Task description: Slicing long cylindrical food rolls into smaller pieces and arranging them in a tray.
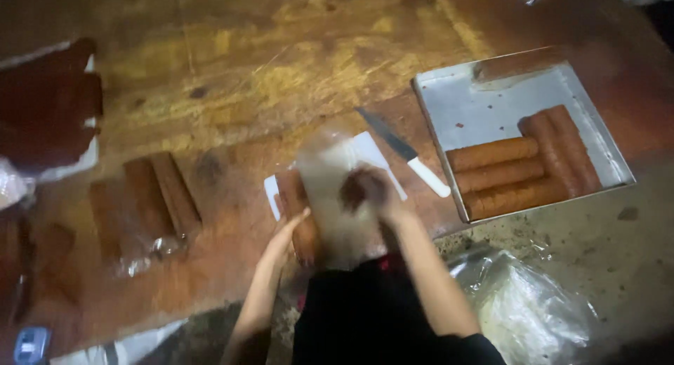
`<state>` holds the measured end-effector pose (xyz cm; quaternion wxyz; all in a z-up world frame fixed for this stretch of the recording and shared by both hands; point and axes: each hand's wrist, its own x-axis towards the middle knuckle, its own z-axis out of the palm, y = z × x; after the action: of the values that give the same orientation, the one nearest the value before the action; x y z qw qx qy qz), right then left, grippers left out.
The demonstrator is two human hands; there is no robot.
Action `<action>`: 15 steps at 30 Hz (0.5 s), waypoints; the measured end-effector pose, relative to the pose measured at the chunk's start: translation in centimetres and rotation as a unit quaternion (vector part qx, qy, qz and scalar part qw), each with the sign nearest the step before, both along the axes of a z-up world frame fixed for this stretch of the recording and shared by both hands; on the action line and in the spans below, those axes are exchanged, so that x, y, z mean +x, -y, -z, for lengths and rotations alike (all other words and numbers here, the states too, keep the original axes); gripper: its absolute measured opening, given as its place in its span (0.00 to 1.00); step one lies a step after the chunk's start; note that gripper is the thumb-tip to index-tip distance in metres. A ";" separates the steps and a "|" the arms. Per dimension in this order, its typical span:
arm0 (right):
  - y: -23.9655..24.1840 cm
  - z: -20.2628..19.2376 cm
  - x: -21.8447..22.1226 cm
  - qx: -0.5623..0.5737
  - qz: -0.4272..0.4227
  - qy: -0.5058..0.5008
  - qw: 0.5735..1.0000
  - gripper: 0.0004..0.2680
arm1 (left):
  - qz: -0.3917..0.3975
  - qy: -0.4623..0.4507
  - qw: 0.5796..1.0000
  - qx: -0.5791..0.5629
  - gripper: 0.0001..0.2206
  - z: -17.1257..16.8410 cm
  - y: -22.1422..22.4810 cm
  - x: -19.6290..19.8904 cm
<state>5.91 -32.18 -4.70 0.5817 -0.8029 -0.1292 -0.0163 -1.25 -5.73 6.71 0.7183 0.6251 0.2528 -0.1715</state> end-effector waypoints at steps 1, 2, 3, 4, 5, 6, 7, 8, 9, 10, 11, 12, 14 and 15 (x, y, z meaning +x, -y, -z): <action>4.1 1.5 -0.5 -0.023 0.057 0.050 0.997 0.08 | -0.042 0.009 0.997 -0.064 0.38 7.4 -1.9 1.0; 8.1 2.9 -0.5 -0.042 0.115 0.104 0.987 0.07 | -0.082 0.022 0.988 -0.125 0.29 14.3 -3.8 1.3; 12.8 4.7 -1.3 -0.041 0.106 0.102 0.988 0.07 | -0.091 0.021 0.988 -0.124 0.29 12.1 -2.6 1.1; 17.3 6.1 -1.5 -0.067 0.196 0.181 0.961 0.06 | -0.071 0.023 0.985 -0.154 0.28 9.7 -1.5 1.2; 21.6 7.3 -1.3 -0.092 0.284 0.257 0.919 0.06 | -0.051 0.026 0.981 -0.184 0.27 7.4 -0.3 1.4; 20.6 -0.5 -4.9 -0.091 0.275 0.256 0.922 0.06 | -0.060 0.025 0.981 -0.184 0.27 6.8 -0.3 1.8; 19.4 -9.5 -9.2 0.120 0.392 0.070 0.909 0.07 | 0.000 0.032 0.977 -0.209 0.28 6.1 -0.3 2.2; 18.0 -19.4 -15.2 0.315 0.470 -0.127 0.815 0.14 | 0.058 0.041 0.970 -0.234 0.29 5.3 -0.2 2.5; 20.4 -16.5 -17.2 0.311 0.461 -0.132 0.820 0.14 | 0.047 0.041 0.970 -0.235 0.29 1.5 0.3 2.9; 22.8 -13.4 -19.2 0.324 0.511 -0.072 0.793 0.14 | 0.180 0.045 0.982 -0.041 0.31 -2.1 0.7 3.4; 25.4 -10.3 -21.2 0.334 0.556 -0.010 0.762 0.18 | 0.306 0.044 0.938 0.155 0.33 -5.7 1.2 4.1; 28.1 -8.1 -22.5 0.332 0.552 -0.011 0.765 0.18 | 0.302 0.043 0.940 0.153 0.33 -3.7 1.2 4.5; 32.1 -3.4 -26.7 0.319 0.551 -0.012 0.771 0.17 | 0.454 0.178 0.717 0.499 0.41 0.4 1.5 5.1; 33.2 -1.7 -28.6 0.314 0.550 -0.014 0.774 0.17 | 0.450 0.174 0.719 0.500 0.41 1.2 1.8 5.5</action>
<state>-22.67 -65.41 -3.02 0.6948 -0.5104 0.3546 -0.3620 4.22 -7.52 5.55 0.1713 0.9522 -0.1391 -0.2113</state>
